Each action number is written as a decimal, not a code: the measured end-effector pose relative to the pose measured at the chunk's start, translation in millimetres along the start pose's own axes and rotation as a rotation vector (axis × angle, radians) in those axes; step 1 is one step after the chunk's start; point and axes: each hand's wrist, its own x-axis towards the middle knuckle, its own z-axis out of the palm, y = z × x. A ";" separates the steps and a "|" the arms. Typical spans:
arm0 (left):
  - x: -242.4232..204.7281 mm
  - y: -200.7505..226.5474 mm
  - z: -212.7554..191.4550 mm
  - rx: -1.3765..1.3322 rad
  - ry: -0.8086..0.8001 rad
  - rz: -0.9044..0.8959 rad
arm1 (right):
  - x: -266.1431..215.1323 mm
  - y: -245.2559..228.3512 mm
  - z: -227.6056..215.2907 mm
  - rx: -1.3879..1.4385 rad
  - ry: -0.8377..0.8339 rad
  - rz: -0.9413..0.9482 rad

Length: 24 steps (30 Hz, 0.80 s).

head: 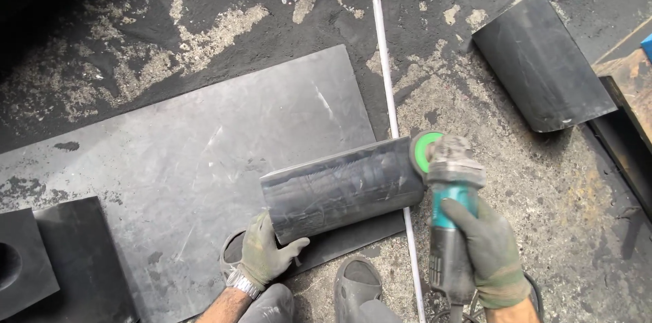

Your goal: Measuring and grinding large rubber components with an angle grinder.

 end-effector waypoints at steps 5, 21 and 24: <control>-4.1 -2.4 -7.2 -0.043 0.022 0.029 | -6.5 37.6 -26.2 0.368 0.121 -0.040; 191.2 231.7 6.6 0.708 -0.989 0.839 | -3.0 139.0 -14.9 0.804 0.219 0.263; 197.4 257.0 60.3 0.881 -1.176 0.796 | 1.2 163.2 -12.1 0.825 0.237 0.266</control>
